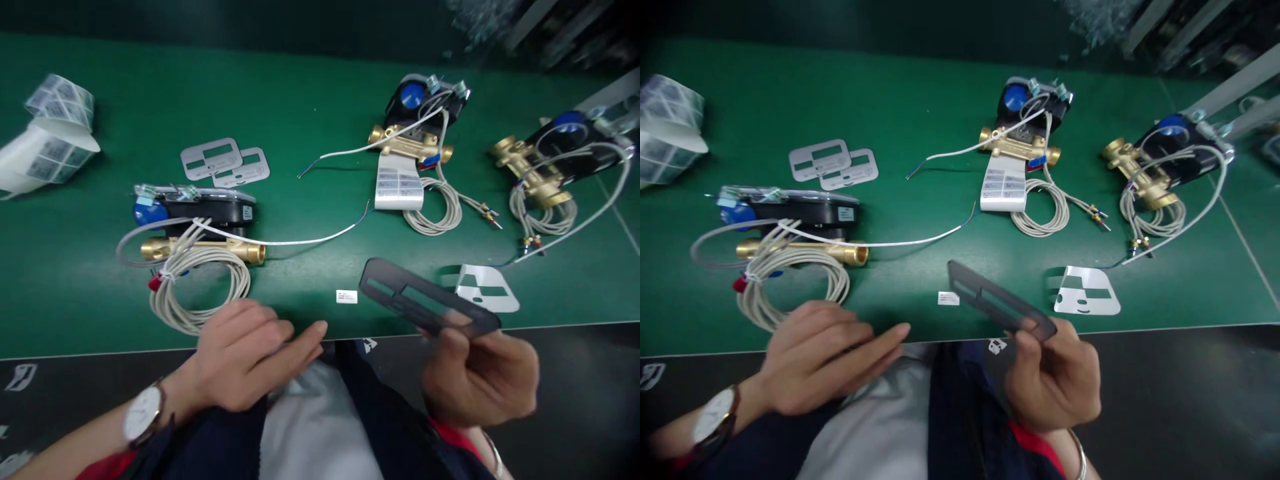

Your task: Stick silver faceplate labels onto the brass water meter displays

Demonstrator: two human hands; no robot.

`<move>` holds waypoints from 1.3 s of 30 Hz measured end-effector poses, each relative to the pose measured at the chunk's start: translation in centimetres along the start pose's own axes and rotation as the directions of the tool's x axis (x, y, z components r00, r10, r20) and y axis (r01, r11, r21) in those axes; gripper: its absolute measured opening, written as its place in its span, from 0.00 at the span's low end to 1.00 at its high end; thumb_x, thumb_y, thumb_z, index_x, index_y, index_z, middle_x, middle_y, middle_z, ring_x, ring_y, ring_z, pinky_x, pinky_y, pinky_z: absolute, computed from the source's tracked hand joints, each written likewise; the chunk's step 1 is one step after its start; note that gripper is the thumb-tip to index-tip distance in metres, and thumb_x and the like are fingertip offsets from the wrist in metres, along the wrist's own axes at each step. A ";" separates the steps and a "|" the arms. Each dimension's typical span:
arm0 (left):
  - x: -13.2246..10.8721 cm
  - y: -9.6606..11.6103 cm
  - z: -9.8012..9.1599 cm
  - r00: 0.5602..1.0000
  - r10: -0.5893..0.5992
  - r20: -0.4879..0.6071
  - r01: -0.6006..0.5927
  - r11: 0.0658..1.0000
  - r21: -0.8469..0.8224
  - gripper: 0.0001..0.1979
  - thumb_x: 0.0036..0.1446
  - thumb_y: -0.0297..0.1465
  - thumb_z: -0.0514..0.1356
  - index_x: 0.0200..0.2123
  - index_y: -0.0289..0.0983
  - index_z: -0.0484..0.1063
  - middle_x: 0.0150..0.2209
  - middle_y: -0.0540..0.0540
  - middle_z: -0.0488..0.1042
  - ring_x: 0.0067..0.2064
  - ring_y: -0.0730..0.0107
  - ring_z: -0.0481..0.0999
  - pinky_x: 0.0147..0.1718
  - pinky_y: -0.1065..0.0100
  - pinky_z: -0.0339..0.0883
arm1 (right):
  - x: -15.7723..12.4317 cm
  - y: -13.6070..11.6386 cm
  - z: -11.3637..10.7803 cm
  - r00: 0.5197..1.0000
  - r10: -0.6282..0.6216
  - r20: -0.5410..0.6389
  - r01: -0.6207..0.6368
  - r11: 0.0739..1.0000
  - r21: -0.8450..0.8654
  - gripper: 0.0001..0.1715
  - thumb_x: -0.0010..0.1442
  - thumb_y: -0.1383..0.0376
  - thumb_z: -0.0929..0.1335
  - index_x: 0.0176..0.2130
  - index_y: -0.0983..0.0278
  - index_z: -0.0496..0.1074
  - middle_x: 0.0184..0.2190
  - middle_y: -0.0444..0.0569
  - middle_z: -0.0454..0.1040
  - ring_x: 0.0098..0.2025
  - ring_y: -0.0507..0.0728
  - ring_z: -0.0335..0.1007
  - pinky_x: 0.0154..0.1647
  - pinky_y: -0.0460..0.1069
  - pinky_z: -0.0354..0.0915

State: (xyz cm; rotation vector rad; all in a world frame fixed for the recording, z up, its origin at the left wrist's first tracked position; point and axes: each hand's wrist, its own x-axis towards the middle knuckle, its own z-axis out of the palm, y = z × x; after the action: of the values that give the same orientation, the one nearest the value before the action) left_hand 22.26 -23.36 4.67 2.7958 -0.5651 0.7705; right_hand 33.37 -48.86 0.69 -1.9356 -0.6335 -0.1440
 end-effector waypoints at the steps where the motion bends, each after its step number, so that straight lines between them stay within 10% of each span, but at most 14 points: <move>1: 0.2 -0.3 -0.6 0.996 -0.075 -0.045 0.074 0.997 -0.016 0.17 0.57 0.29 0.71 0.50 0.37 0.78 0.30 0.51 0.77 0.31 0.69 0.72 0.32 0.63 0.65 | 0.8 -0.4 0.3 0.999 0.027 -0.020 -0.027 0.999 0.028 0.20 0.62 0.50 0.74 0.31 0.58 0.66 0.27 0.44 0.72 0.30 0.56 0.69 0.31 0.53 0.67; 5: 2.4 -1.0 0.0 0.847 -0.514 0.137 0.518 0.736 -0.436 0.18 0.63 0.40 0.67 0.53 0.39 0.74 0.38 0.50 0.77 0.34 0.72 0.74 0.33 0.67 0.68 | 2.9 -1.5 1.9 0.982 0.179 -0.054 -0.169 0.973 0.157 0.22 0.58 0.47 0.76 0.32 0.59 0.68 0.24 0.42 0.70 0.28 0.55 0.68 0.29 0.51 0.66; 9: 4.5 -1.2 2.3 0.771 -0.507 0.386 0.627 0.492 -0.605 0.13 0.70 0.42 0.59 0.36 0.38 0.70 0.27 0.56 0.68 0.28 0.77 0.66 0.28 0.70 0.60 | 1.9 -0.6 1.9 0.919 0.394 -0.022 -0.369 0.879 0.303 0.19 0.63 0.52 0.74 0.32 0.60 0.67 0.23 0.40 0.68 0.25 0.51 0.64 0.26 0.48 0.61; 15: 5.3 -2.2 4.4 0.839 -0.339 0.426 0.531 0.685 -0.499 0.22 0.72 0.40 0.55 0.25 0.36 0.67 0.27 0.52 0.67 0.33 0.72 0.65 0.37 0.65 0.59 | 1.5 1.2 1.0 0.977 0.206 -0.056 -0.212 0.968 -0.136 0.19 0.67 0.59 0.71 0.27 0.62 0.66 0.27 0.42 0.69 0.32 0.53 0.63 0.36 0.51 0.60; 20: 5.4 -2.3 6.6 0.863 -0.389 0.322 0.448 0.883 -0.136 0.21 0.72 0.43 0.53 0.33 0.38 0.78 0.50 0.41 0.72 0.53 0.52 0.65 0.52 0.48 0.56 | 2.3 2.9 1.3 1.000 -0.002 -0.009 -0.002 0.919 -0.394 0.18 0.68 0.62 0.70 0.27 0.62 0.66 0.32 0.47 0.73 0.40 0.58 0.66 0.51 0.59 0.58; 39: 5.7 -1.9 8.0 0.853 -0.413 0.319 0.397 0.910 0.117 0.19 0.70 0.44 0.56 0.31 0.40 0.77 0.49 0.42 0.68 0.52 0.50 0.62 0.49 0.46 0.49 | 2.5 4.2 1.2 0.997 0.024 0.068 0.012 0.875 -0.484 0.19 0.67 0.59 0.70 0.27 0.62 0.66 0.38 0.55 0.72 0.46 0.63 0.64 0.53 0.63 0.56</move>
State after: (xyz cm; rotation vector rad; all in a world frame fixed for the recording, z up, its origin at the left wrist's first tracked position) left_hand 31.21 -25.60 0.76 2.9529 0.0156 0.2195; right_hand 37.37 -48.16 -2.33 -2.4376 -0.6848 -0.2492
